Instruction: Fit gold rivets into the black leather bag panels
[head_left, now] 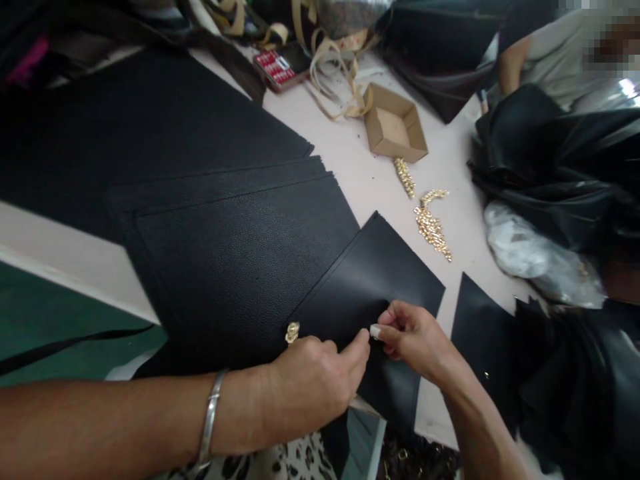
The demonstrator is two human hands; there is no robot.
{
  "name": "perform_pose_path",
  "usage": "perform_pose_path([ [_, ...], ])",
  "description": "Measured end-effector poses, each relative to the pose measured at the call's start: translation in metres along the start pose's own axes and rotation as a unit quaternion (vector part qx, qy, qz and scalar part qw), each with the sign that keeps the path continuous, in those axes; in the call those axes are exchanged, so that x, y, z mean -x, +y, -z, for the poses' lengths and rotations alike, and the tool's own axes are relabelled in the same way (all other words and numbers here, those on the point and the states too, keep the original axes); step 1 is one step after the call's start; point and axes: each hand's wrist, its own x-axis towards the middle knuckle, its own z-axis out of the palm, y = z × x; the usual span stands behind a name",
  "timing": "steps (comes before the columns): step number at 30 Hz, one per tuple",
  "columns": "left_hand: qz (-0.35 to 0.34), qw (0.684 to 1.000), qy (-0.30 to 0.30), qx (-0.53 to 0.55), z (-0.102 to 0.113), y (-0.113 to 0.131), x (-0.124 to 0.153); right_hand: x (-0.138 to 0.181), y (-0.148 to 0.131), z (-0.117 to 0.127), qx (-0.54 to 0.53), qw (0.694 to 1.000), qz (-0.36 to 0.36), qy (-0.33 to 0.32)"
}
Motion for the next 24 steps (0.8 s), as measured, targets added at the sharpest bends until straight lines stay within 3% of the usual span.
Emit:
perform_pose_path([
  [4, 0.009, 1.0, 0.001, -0.009, -0.003, -0.001, -0.001, 0.006, 0.009, 0.0, -0.014, 0.995, 0.046, 0.085],
  [8, 0.018, 1.0, -0.005, -0.002, -0.004, -0.001, -0.003, 0.029, 0.037, 0.013, 0.075, 0.955, 0.054, 0.283],
  [10, 0.025, 1.0, -0.009, 0.007, -0.003, -0.001, -0.003, 0.039, 0.056, 0.016, 0.092, 0.935, 0.024, 0.341],
  [14, 0.042, 0.999, -0.009, 0.031, 0.004, -0.001, -0.005, 0.038, 0.078, 0.006, -0.053, 0.943, 0.048, 0.325],
  [18, 0.069, 0.991, -0.024, 0.114, 0.024, -0.002, -0.006, 0.036, 0.073, 0.003, -0.21, 0.927, 0.103, 0.295],
  [21, 0.096, 0.974, -0.015, 0.205, 0.042, -0.005, -0.002, 0.057, 0.081, 0.038, -0.214, 0.924, 0.069, 0.31],
  [24, 0.116, 0.948, 0.013, 0.296, 0.057, -0.01, 0.005, 0.084, 0.113, 0.098, -0.105, 0.915, 0.015, 0.39],
])
